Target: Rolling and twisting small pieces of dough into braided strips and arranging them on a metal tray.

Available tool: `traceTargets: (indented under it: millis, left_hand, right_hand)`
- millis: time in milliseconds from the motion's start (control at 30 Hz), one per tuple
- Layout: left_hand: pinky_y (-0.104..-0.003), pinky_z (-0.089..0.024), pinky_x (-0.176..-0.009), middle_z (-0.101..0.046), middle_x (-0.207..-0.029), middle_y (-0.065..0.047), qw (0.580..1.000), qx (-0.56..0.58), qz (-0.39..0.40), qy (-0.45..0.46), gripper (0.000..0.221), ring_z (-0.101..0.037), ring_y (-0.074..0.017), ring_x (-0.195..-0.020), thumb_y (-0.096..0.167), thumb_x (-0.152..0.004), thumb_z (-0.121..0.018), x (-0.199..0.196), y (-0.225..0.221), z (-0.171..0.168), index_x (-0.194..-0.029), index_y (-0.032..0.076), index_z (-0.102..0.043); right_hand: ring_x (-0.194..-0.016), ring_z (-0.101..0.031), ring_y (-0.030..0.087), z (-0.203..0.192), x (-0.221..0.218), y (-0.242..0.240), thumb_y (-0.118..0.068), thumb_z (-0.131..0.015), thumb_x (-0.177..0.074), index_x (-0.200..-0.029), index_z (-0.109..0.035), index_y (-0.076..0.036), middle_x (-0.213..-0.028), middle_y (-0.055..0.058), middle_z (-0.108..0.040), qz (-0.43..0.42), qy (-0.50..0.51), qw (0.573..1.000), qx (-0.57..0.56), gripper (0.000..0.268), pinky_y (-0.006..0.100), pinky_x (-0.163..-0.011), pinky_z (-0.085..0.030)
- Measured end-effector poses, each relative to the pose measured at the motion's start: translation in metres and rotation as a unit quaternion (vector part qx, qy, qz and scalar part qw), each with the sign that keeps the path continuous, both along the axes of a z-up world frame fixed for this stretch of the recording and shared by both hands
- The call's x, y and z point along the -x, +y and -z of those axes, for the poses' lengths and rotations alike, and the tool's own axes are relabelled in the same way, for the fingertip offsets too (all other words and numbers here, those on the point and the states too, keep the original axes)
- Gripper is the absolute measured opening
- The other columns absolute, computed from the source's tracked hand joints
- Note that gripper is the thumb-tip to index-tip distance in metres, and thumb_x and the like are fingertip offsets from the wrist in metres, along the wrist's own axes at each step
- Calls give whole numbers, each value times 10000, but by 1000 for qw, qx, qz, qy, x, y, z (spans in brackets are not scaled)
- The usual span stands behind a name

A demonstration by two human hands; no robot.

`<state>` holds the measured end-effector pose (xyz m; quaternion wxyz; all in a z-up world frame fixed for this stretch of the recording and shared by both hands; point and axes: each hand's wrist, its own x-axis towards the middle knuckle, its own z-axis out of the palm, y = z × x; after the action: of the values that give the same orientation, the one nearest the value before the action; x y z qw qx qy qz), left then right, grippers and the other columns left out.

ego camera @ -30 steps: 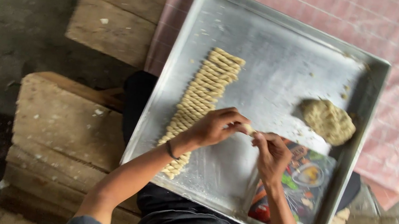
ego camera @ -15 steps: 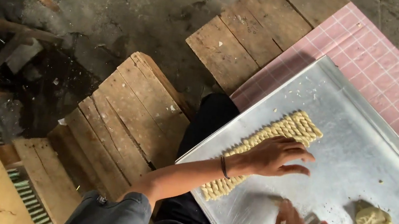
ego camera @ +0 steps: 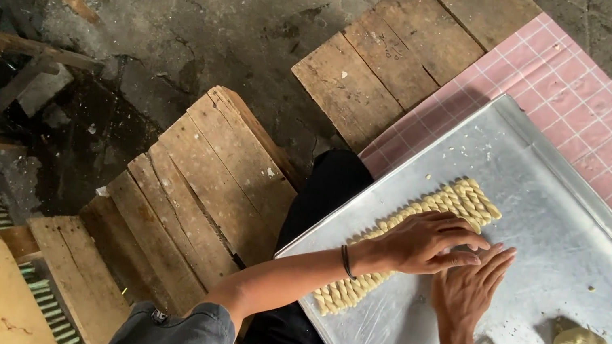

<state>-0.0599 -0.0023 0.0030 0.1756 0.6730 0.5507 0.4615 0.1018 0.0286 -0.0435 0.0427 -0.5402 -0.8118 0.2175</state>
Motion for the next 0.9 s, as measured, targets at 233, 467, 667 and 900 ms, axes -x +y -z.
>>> traceTargets:
  millis: [233, 467, 667, 900]
  left_hand:
    - [-364, -555, -996, -685, -1199, -36, 1000, -24, 8, 2, 316, -680, -218, -1129, 344, -1093, -506, 0, 0, 4, -1317, 141, -597]
    - [-360, -575, -986, -693, -1196, -30, 1000, -25, 10, 11, 325, -693, -212, -1119, 361, -1087, -501, -1, 0, 8, -1309, 145, -599]
    - [-360, -564, -1043, -699, -1212, -56, 1000, -8, 9, 12, 422, -692, -220, -1154, 432, -1087, -429, -1, 2, 10, -1329, 136, -607]
    - [-362, -575, -997, -697, -1208, -9, 1000, -15, 15, 21, 336, -693, -203, -1112, 388, -1081, -490, -4, 1, 12, -1299, 163, -611]
  right_hand:
    - [-1536, -140, 460, -24, -50, -114, -807, -239, -874, -1591, -74, 103, -1637, 387, -65, -101, -83, 991, -6, 1170, 509, -1231, -149]
    - [-1530, -171, 500, -2, -24, -65, -865, -149, -867, -1554, -98, 192, -1618, 423, -116, -66, -158, 983, -62, 1261, 549, -1230, -193]
    - [-1592, 46, 392, 8, 5, 17, -586, -323, -1018, -1611, 57, 41, -1688, 259, 77, 122, -39, 991, 27, 943, 528, -1305, -38]
    - [-1546, -116, 452, -24, -34, -93, -808, -181, -894, -1611, -28, 68, -1652, 355, -58, -63, -103, 993, -1, 1142, 536, -1242, -120]
